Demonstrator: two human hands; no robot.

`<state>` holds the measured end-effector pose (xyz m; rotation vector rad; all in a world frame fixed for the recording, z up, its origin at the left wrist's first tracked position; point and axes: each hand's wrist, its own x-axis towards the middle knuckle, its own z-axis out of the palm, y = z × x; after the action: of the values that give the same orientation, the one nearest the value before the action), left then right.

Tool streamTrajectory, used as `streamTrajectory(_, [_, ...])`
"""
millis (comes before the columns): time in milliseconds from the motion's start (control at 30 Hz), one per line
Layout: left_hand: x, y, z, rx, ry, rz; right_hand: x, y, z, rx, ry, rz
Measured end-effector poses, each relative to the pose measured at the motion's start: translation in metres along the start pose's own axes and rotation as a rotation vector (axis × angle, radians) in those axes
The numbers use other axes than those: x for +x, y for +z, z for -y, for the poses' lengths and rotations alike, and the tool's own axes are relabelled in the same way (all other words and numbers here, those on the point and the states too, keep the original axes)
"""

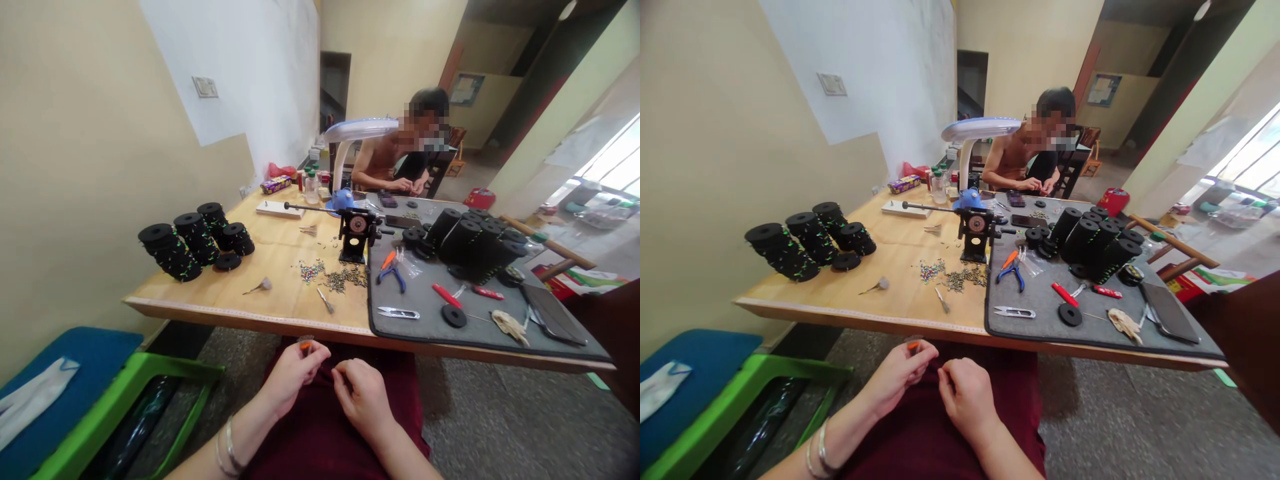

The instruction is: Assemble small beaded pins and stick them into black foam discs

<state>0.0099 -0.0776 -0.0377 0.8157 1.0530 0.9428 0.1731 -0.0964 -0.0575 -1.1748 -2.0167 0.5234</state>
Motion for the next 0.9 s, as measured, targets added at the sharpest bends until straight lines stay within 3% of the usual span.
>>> streamTrajectory(300, [0.002,0.002,-0.006,0.249,0.252,-0.108,0.010,-0.006,-0.002,0.385,0.271,0.041])
streamTrajectory(567, [-0.002,0.005,-0.005,0.393,0.311,-0.117,0.027,0.009,0.006,0.978,0.522,0.186])
streamTrajectory(800, [0.004,-0.004,-0.015,0.631,0.377,-0.032,0.029,0.009,-0.001,0.860,0.599,0.193])
streamTrajectory(900, [0.017,-0.018,-0.033,0.908,0.462,-0.121,0.026,0.009,-0.003,0.911,0.629,0.105])
